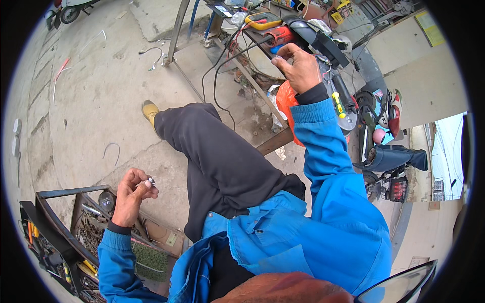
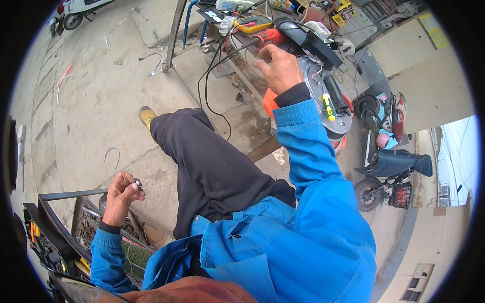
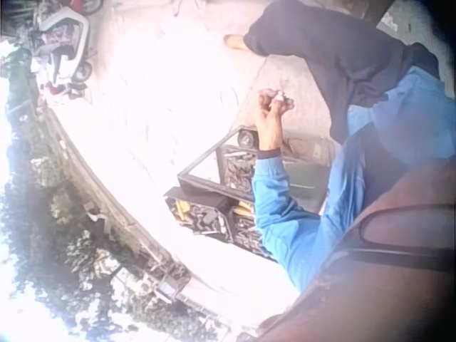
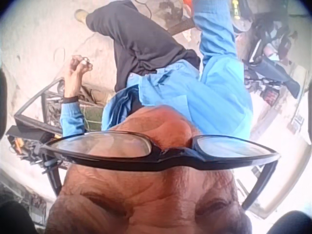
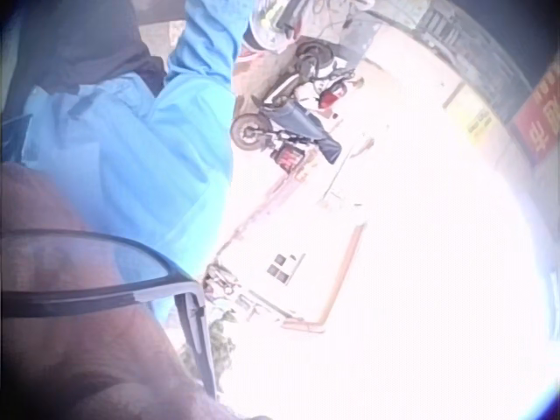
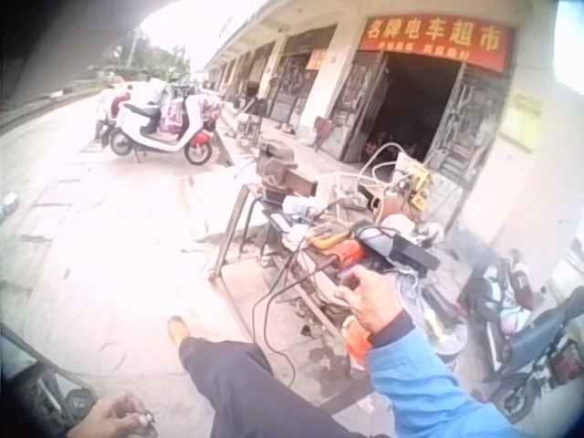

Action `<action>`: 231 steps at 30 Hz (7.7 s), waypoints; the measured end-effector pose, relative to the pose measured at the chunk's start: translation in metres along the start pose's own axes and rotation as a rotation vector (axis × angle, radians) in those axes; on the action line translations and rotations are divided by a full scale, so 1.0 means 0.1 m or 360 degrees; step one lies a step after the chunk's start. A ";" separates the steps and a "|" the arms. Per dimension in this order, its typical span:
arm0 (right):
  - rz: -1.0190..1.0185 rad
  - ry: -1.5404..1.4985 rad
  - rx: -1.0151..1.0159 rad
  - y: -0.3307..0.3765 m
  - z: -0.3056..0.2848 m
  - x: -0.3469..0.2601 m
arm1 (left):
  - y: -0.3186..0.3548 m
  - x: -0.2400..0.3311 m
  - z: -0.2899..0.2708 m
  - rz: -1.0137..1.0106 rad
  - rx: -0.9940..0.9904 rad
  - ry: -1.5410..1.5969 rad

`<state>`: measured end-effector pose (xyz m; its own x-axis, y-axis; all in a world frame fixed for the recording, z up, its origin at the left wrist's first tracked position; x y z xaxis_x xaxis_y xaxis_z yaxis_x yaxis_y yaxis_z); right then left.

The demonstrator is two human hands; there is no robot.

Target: The person handles small metal parts, repeatedly assembling and disassembling them by hand. They then use pliers to adjust a component on one of the parts. The task involves repeated manipulation of the same small objects without a visible final assembly state.

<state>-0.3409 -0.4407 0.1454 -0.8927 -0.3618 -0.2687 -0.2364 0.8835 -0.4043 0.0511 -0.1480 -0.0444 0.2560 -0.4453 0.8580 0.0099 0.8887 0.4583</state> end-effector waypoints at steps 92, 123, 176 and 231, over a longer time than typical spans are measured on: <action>-0.0234 -0.1468 -0.0938 2.24 1.77 -2.49 | 0.04 -0.09 -0.17 0.0673 0.0216 -0.0375; 0.0095 -0.2046 -0.1130 2.38 1.94 -2.67 | 0.12 -0.08 -0.14 0.0621 0.0404 -0.0358; -0.0273 -0.1631 -0.0677 2.27 1.77 -2.64 | 0.12 -0.11 -0.20 0.0441 0.0439 -0.0179; -0.0360 -0.1772 -0.0955 2.27 1.93 -2.61 | 0.07 -0.22 -0.14 0.0146 0.0179 0.0123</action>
<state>-0.0877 -0.2032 -0.0451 -0.0786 -0.3163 -0.9454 -0.7341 0.6600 -0.1597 0.0592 -0.1298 -0.0636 0.3246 -0.3493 0.8790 -0.1242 0.9055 0.4057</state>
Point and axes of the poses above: each hand's wrist, its own y-axis away from the middle knuckle, its own z-axis out of the palm, x = y × z, the point moved 7 cm from there along -y, towards the middle knuckle, and after that the axes turned 2 degrees about x, right-handed, at the moved point
